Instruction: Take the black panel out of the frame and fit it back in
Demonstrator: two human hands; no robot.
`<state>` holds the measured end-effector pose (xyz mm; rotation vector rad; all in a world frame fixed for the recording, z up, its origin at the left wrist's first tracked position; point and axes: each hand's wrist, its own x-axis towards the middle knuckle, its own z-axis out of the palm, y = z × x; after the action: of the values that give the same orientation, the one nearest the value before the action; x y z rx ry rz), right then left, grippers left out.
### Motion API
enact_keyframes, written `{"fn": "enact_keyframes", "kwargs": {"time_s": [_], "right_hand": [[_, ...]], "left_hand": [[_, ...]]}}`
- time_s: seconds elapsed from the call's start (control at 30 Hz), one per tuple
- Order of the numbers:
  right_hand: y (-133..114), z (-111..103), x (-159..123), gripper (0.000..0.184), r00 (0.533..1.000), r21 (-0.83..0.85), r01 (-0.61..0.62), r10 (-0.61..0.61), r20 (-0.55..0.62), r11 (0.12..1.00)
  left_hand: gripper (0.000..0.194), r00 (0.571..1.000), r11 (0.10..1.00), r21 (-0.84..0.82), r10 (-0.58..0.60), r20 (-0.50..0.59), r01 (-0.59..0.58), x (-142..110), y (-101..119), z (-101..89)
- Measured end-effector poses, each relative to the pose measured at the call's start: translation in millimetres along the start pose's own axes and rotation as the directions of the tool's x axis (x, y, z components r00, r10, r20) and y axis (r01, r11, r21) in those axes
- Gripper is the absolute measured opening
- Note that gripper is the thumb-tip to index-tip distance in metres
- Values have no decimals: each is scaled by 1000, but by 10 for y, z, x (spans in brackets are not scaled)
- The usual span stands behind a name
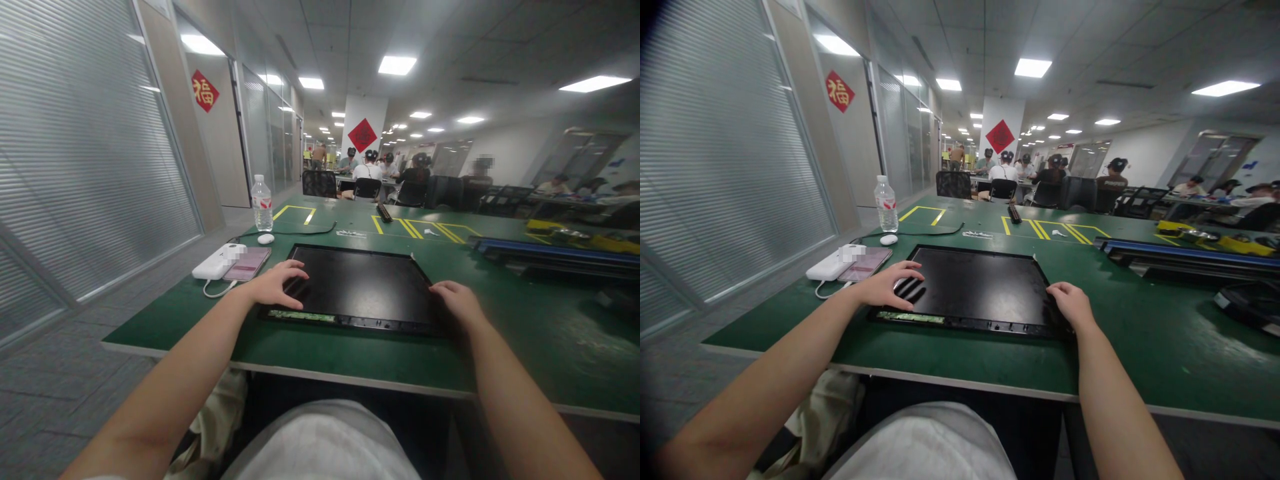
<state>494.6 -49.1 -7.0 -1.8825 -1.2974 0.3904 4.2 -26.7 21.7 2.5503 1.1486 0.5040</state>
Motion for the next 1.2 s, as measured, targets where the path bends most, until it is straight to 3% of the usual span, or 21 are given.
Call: {"fn": "enact_keyframes", "kwargs": {"time_s": [0.27,0.7,0.97,1.2], "right_hand": [[-7,2,-16,23,1000,-2,15,-15,-10,1000],[-49,2,-31,23,1000,-6,7,-7,-21,1000],[-24,9,-41,24,999,3,31,-31,-21,1000],[10,25,-37,25,999,28,54,-53,-10,998]], "left_hand": [[73,1000,1000,-21,4,11,-4,-3,38,-27],[76,1000,999,-45,16,-3,-16,48,-11,85],[55,995,996,20,-80,-56,82,85,128,149],[52,994,993,78,-86,-64,91,89,151,155]]}}
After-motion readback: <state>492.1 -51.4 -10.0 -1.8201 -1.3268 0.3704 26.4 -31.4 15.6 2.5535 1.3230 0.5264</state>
